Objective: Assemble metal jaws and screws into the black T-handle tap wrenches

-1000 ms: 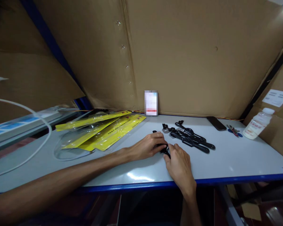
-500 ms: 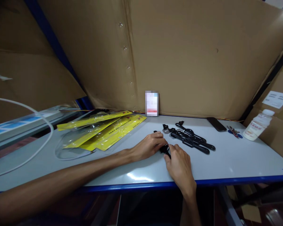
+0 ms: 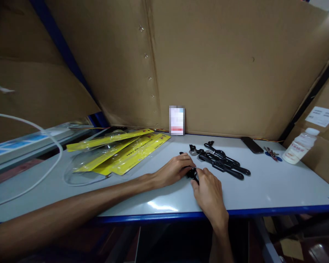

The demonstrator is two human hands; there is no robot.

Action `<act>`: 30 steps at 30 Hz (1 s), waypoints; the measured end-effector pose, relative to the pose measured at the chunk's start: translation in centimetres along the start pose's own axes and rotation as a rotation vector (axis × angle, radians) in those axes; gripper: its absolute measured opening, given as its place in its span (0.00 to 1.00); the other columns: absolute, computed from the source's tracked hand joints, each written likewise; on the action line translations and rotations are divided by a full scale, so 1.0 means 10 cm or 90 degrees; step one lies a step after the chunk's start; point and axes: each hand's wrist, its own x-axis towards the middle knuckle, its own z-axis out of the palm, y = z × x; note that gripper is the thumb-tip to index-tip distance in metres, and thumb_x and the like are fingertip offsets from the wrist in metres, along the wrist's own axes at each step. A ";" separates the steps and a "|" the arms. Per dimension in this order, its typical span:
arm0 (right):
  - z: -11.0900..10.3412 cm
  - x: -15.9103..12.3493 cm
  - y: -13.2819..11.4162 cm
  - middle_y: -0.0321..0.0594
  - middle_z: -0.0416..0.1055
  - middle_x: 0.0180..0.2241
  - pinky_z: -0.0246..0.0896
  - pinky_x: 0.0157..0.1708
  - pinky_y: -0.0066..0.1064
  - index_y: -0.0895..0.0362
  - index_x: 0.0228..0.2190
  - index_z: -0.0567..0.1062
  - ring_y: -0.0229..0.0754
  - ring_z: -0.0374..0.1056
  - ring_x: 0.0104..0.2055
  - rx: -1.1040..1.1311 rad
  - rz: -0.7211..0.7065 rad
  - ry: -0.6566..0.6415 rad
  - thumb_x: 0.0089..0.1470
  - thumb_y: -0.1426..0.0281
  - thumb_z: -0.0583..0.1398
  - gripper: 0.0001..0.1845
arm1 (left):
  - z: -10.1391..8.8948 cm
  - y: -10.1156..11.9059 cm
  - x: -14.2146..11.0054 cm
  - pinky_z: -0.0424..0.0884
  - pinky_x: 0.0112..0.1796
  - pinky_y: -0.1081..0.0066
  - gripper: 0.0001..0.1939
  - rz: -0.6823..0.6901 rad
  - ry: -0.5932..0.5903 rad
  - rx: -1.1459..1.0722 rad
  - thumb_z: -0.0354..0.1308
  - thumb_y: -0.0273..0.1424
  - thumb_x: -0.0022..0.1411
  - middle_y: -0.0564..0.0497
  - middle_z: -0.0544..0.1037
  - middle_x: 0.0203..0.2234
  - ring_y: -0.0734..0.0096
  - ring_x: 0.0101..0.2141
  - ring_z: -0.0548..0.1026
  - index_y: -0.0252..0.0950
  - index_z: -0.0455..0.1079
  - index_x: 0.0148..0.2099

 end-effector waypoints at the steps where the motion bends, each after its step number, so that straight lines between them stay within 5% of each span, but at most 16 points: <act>1: 0.00 0.00 0.00 0.43 0.76 0.47 0.60 0.42 0.34 0.55 0.54 0.75 0.47 0.73 0.47 0.003 0.000 -0.001 0.65 0.70 0.58 0.17 | 0.00 -0.01 0.00 0.73 0.43 0.64 0.13 -0.002 0.000 -0.001 0.52 0.20 0.68 0.47 0.77 0.36 0.63 0.41 0.73 0.35 0.78 0.43; 8: 0.00 -0.01 -0.01 0.42 0.76 0.46 0.59 0.41 0.33 0.55 0.52 0.75 0.46 0.73 0.45 0.009 0.000 -0.002 0.65 0.70 0.58 0.16 | -0.05 0.07 0.01 0.73 0.44 0.62 0.09 0.002 -0.018 -0.027 0.54 0.25 0.68 0.47 0.76 0.35 0.63 0.40 0.73 0.35 0.77 0.40; 13: 0.00 0.00 0.00 0.42 0.76 0.47 0.58 0.42 0.33 0.54 0.54 0.74 0.47 0.73 0.46 0.006 0.002 -0.001 0.64 0.70 0.58 0.17 | -0.01 0.06 0.01 0.74 0.43 0.63 0.15 -0.034 0.014 -0.049 0.51 0.18 0.63 0.47 0.77 0.37 0.64 0.41 0.73 0.35 0.74 0.47; 18: 0.00 0.00 0.00 0.41 0.76 0.45 0.58 0.41 0.33 0.53 0.52 0.75 0.46 0.73 0.45 0.011 -0.006 0.001 0.64 0.70 0.58 0.16 | -0.04 0.08 0.01 0.73 0.47 0.61 0.14 -0.007 -0.017 -0.040 0.50 0.16 0.60 0.47 0.76 0.39 0.63 0.45 0.73 0.36 0.73 0.35; 25: 0.01 0.00 0.01 0.41 0.76 0.46 0.58 0.42 0.33 0.53 0.53 0.75 0.46 0.73 0.46 0.012 -0.011 0.002 0.64 0.70 0.58 0.17 | -0.04 0.08 -0.02 0.72 0.48 0.56 0.07 -0.065 0.025 0.018 0.56 0.23 0.63 0.46 0.73 0.42 0.58 0.46 0.70 0.36 0.70 0.43; 30: 0.00 0.00 0.01 0.41 0.76 0.44 0.59 0.42 0.33 0.53 0.52 0.75 0.46 0.72 0.46 0.008 -0.010 0.004 0.64 0.70 0.58 0.16 | -0.06 0.07 -0.01 0.71 0.48 0.60 0.16 -0.023 -0.017 -0.002 0.50 0.15 0.57 0.46 0.73 0.41 0.61 0.45 0.70 0.36 0.75 0.36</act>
